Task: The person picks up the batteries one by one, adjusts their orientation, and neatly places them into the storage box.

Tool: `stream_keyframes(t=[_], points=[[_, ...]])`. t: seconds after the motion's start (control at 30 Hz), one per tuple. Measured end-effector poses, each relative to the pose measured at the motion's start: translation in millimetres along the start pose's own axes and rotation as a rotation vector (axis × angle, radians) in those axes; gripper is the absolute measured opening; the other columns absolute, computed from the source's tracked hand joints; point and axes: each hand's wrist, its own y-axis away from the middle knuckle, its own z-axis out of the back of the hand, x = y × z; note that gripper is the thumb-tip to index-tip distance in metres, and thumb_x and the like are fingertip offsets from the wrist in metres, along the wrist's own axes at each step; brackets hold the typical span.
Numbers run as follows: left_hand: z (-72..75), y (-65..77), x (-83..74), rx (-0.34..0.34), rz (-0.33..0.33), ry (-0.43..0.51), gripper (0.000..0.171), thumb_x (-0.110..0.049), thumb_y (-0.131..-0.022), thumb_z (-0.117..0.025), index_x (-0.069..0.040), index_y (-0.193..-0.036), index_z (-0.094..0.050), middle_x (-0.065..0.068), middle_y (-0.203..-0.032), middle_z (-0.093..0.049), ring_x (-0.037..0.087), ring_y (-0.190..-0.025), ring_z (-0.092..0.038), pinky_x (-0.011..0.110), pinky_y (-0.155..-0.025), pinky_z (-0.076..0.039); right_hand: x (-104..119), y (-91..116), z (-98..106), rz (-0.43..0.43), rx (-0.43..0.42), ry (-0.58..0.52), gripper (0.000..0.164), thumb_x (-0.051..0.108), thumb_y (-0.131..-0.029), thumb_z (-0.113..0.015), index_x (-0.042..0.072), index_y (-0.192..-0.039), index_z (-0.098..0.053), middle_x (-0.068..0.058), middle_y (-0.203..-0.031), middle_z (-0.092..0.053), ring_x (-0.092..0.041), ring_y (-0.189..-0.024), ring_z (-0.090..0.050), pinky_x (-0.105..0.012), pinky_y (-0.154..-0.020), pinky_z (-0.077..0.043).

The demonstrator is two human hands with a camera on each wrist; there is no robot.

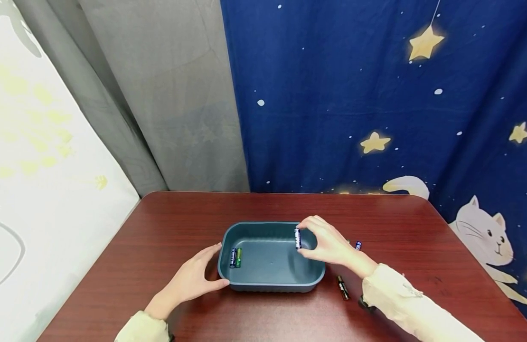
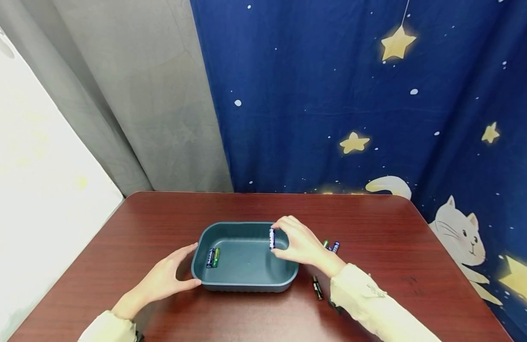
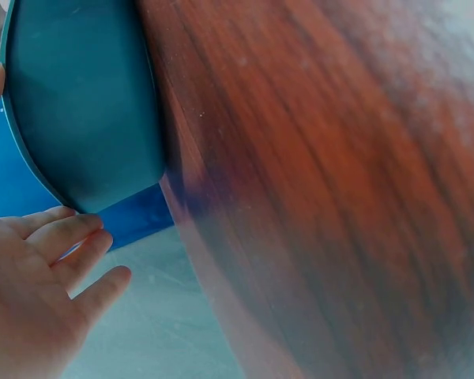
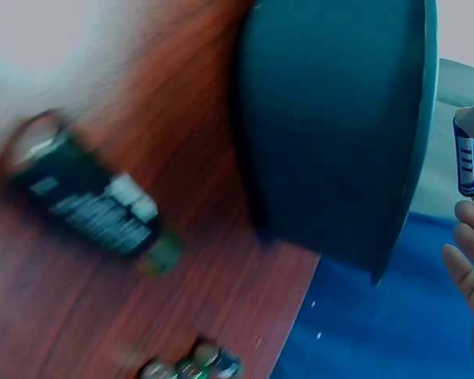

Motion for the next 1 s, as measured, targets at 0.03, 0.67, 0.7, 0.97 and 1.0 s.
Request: stream_keyframes(t=[0.03, 0.67, 0.7, 0.97, 1.0], points=[[0.1, 0.1, 0.0, 0.0, 0.001, 0.001, 0.085, -0.054, -0.069, -0.07, -0.011, -0.136, -0.041, 0.005, -0.135, -0.045, 0.024, -0.122, -0.044, 0.048, -0.092, -0.042, 1.9, -4.0, -2.3, -0.003, 0.009, -0.001, 0.049, 0.03, -0.065, -0.079, 0.01, -0.106, -0.06, 0.004, -0.102, -0.057, -0.009, -0.095, -0.05, -0.031, -0.081, -0.047], [-0.2, -1.1, 1.3, 0.004, 0.01, -0.006, 0.086, -0.054, -0.068, -0.07, -0.01, -0.136, -0.041, 0.005, -0.135, -0.045, 0.023, -0.122, -0.044, 0.047, -0.093, -0.041, 33.0, -53.7, -51.1, 0.084, 0.149, 0.012, 0.046, 0.031, -0.07, -0.074, 0.007, -0.107, -0.06, 0.0, -0.103, -0.057, -0.011, -0.095, -0.048, -0.024, -0.081, -0.046], [-0.3, -1.2, 1.5, 0.004, 0.009, -0.005, 0.086, -0.054, -0.068, -0.07, -0.01, -0.136, -0.041, 0.005, -0.135, -0.045, 0.024, -0.122, -0.044, 0.047, -0.093, -0.041, 34.4, -55.4, -53.1, 0.087, 0.156, 0.013, 0.046, 0.031, -0.07, -0.074, 0.008, -0.107, -0.06, 0.0, -0.103, -0.057, -0.011, -0.095, -0.048, -0.024, -0.082, -0.046], [-0.5, -2.0, 1.9, -0.003, -0.001, 0.003, 0.086, -0.055, -0.068, -0.07, -0.011, -0.136, -0.041, 0.005, -0.135, -0.045, 0.023, -0.122, -0.044, 0.046, -0.094, -0.041, 43.8, -67.2, -71.2, 0.092, 0.245, 0.032, 0.046, 0.032, -0.07, -0.073, 0.008, -0.106, -0.06, 0.001, -0.103, -0.057, -0.01, -0.095, -0.048, -0.023, -0.083, -0.045], [-0.5, -1.9, 2.1, -0.002, 0.001, 0.004, 0.086, -0.055, -0.068, -0.07, -0.011, -0.137, -0.041, 0.004, -0.135, -0.045, 0.023, -0.122, -0.044, 0.046, -0.094, -0.041, 45.1, -68.5, -73.4, 0.086, 0.261, 0.034, 0.046, 0.033, -0.07, -0.073, 0.009, -0.107, -0.06, 0.002, -0.103, -0.057, -0.01, -0.095, -0.048, -0.022, -0.083, -0.045]])
